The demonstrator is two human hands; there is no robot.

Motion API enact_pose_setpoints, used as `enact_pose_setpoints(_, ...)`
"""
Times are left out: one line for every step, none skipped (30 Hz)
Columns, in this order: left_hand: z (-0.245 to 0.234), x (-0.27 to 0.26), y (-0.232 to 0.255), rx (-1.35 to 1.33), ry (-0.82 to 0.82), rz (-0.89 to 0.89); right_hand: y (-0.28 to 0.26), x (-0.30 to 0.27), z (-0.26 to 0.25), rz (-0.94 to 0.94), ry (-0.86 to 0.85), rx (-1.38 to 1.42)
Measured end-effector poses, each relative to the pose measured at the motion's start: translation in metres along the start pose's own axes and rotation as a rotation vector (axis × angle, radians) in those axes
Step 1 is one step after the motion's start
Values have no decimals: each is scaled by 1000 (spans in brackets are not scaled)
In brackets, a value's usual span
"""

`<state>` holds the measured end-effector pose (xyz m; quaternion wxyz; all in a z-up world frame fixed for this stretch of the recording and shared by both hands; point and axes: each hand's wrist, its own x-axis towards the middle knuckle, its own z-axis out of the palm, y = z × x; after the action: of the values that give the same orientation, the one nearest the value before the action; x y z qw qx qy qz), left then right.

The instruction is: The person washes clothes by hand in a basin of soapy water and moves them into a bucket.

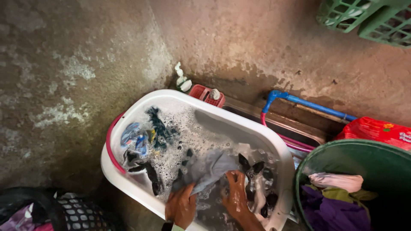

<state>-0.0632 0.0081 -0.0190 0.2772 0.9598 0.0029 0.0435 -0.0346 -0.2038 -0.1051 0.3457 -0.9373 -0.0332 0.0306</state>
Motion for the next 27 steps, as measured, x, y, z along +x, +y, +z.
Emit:
enact_pose_setpoints(1, -2, -3, -1, -4, -4, 1, -4, 0, 3, -6, 2)
enact_pose_setpoints(3, -1, -7, 2, 41, 49, 1, -7, 1, 3, -11, 1)
enact_pose_setpoints(6, -2, -9, 1, 88, 102, 2, -10, 0, 5, -17, -5)
enact_pose_setpoints(11, -6, -9, -4, 87, 97, 3, -14, -2, 8, -25, -10)
enact_pose_setpoints(11, -5, -10, -5, 100, 120, 0, -11, -2, -1, -23, -9)
enact_pose_setpoints(9, -3, -10, -6, 113, 144, -2, -7, -2, -8, -22, -11)
enact_pose_setpoints(8, -1, -11, -6, 117, 144, -3, -5, -2, -12, -22, -10)
enact_pose_setpoints(6, 1, -12, 0, 81, 113, -3, -4, -2, -15, -24, -13)
enact_pose_setpoints(6, 0, -11, 2, 38, 81, -1, -5, -3, -12, -27, -17)
enact_pose_setpoints(7, -2, -8, -2, 34, 81, 1, -8, -4, -8, -29, -15)
enact_pose_setpoints(6, -2, -6, 8, 0, 29, 0, -8, -3, -6, -27, -14)
enact_pose_setpoints(5, -2, -5, 18, -32, -23, -1, -9, -3, -6, -26, -10)
enact_pose_setpoints(3, 0, -4, 20, -26, -19, -2, -5, -3, -9, -21, -12)
enact_pose_setpoints(2, 0, -4, 16, -10, 11, -3, -2, -3, -13, -17, -11)
enact_pose_setpoints(2, -2, -5, 10, -1, 38, -4, -3, -3, -12, -18, -8)
enact_pose_setpoints(3, -3, -5, 11, 0, 38, -4, -4, -3, -11, -23, -7)
enact_pose_setpoints(4, -4, -6, -6, 11, 52, -4, -4, -2, -9, -21, -4)
enact_pose_setpoints(5, -4, -8, -24, 21, 67, -4, -5, -2, -9, -22, -1)
enact_pose_setpoints(6, -3, -9, -22, 23, 69, -6, -5, -2, -9, -22, -1)
enact_pose_setpoints(8, -4, -11, -11, 29, 77, -7, -3, -2, -12, -27, 0)
enact_pose_setpoints(10, -3, -12, -2, 30, 90, -8, -1, -3, -9, -28, -1)
enact_pose_setpoints(12, -2, -14, -3, 27, 98, -9, 2, -2, -9, -29, 6)
enact_pose_setpoints(15, -1, -15, 22, 2, 52, -8, 4, -3, -5, -30, 2)
enact_pose_setpoints(20, 1, -18, 48, -22, 6, -7, 7, -2, -4, -31, 2)
enact_pose_setpoints(23, -2, -23, 45, -37, 7, -5, 2, 1, 7, -42, 4)
enact_pose_setpoints(26, -2, -31, 14, -53, 44, -3, -1, 4, 15, -47, 7)
enact_pose_setpoints(31, 0, -37, -22, -63, 87, 1, -2, 4, 24, -46, 4)
